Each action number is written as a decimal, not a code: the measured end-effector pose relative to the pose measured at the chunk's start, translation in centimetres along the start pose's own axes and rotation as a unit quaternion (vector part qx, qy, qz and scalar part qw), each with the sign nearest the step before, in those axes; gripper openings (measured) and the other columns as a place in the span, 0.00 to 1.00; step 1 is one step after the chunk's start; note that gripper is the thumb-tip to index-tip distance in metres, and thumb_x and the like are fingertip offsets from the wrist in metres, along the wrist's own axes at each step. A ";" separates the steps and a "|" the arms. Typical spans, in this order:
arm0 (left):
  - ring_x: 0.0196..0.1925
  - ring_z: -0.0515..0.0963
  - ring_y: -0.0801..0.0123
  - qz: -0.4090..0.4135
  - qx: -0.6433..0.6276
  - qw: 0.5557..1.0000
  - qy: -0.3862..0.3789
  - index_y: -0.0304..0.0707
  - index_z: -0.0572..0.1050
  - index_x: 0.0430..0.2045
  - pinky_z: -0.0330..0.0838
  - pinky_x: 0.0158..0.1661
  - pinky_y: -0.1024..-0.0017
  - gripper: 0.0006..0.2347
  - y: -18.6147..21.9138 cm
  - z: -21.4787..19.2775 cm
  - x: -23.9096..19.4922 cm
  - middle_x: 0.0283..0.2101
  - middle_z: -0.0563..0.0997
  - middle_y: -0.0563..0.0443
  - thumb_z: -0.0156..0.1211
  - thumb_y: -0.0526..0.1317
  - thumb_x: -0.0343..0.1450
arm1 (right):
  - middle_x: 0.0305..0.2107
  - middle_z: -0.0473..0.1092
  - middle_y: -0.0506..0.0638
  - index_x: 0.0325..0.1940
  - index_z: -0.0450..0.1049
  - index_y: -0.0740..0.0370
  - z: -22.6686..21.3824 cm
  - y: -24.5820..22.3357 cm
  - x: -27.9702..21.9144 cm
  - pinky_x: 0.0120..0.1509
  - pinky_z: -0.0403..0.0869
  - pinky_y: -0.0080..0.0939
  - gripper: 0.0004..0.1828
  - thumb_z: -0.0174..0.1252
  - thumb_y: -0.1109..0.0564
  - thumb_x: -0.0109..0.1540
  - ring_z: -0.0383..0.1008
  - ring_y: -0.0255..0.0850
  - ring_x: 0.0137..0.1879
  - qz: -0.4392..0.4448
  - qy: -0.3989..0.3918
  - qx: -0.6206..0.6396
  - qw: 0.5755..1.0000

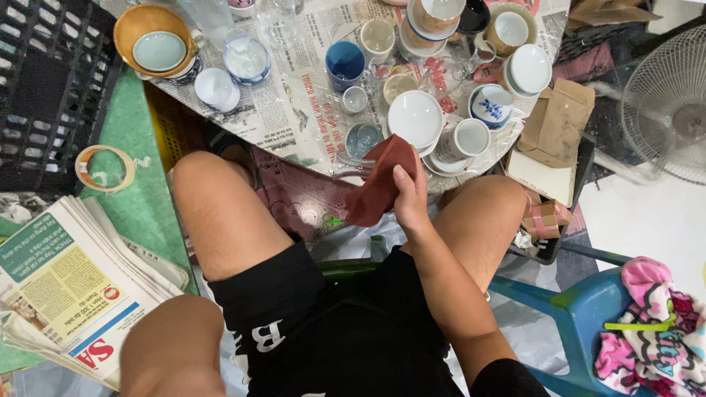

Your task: The person wipes various ceramic bowls and glass cups with a brown cloth. They handle each item individually, wiping the exterior and interior surfaces before placing them back on the table.

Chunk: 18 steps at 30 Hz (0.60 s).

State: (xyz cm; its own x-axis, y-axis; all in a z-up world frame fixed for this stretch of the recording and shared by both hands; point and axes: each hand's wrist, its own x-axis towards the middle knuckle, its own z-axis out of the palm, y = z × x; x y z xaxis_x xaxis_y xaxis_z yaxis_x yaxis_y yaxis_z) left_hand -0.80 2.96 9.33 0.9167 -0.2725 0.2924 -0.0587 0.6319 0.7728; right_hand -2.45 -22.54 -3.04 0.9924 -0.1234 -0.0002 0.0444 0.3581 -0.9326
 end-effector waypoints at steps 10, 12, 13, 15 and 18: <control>0.24 0.69 0.69 0.014 -0.204 0.978 -0.045 0.33 0.61 0.71 0.60 0.30 0.72 0.32 5.9 -0.8 0.7 0.29 0.75 0.50 0.34 0.61 0.81 | 0.59 0.68 0.54 0.75 0.55 0.66 0.8 -1.1 0.1 0.71 0.69 0.45 0.37 0.57 0.45 0.68 0.70 0.43 0.64 -0.026 -0.037 -0.027 0.999; 0.24 0.69 0.69 -0.003 -0.241 0.970 -0.044 0.33 0.60 0.72 0.60 0.30 0.71 0.32 4.0 -2.1 1.3 0.29 0.75 0.50 0.31 0.62 0.82 | 0.58 0.69 0.55 0.74 0.58 0.67 1.1 -1.7 0.2 0.68 0.72 0.46 0.37 0.58 0.44 0.68 0.72 0.45 0.62 -0.038 -0.063 -0.014 0.997; 0.25 0.70 0.68 -0.015 -0.258 0.965 -0.044 0.32 0.58 0.74 0.60 0.32 0.72 0.34 2.7 -2.9 1.6 0.30 0.75 0.50 0.29 0.64 0.82 | 0.58 0.70 0.56 0.73 0.59 0.67 1.2 -2.0 0.2 0.67 0.73 0.46 0.36 0.58 0.43 0.68 0.73 0.45 0.61 -0.042 -0.075 -0.010 0.996; 0.27 0.69 0.68 -0.032 -0.272 0.962 -0.014 0.32 0.56 0.76 0.60 0.31 0.72 0.38 0.2 -4.8 1.8 0.31 0.76 0.49 0.28 0.66 0.79 | 0.57 0.69 0.55 0.72 0.58 0.66 1.5 -2.1 0.4 0.66 0.74 0.48 0.36 0.59 0.44 0.67 0.73 0.46 0.61 -0.016 -0.063 0.006 0.998; 0.29 0.68 0.68 -0.075 -0.261 0.960 0.070 0.31 0.56 0.76 0.59 0.32 0.72 0.41 -3.1 -6.8 0.8 0.36 0.77 0.48 0.28 0.68 0.76 | 0.56 0.69 0.58 0.73 0.58 0.68 1.7 -2.1 0.1 0.66 0.74 0.52 0.35 0.59 0.46 0.70 0.73 0.49 0.60 0.002 -0.078 0.004 0.997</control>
State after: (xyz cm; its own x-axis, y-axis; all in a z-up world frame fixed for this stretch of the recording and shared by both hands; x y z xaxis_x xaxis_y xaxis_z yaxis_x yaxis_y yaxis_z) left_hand 2.82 5.68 3.34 0.9455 -0.3123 0.0924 0.2517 0.8806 0.4014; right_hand -2.29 -21.75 -0.47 0.9983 0.0243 0.0528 0.0402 0.3664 -0.9296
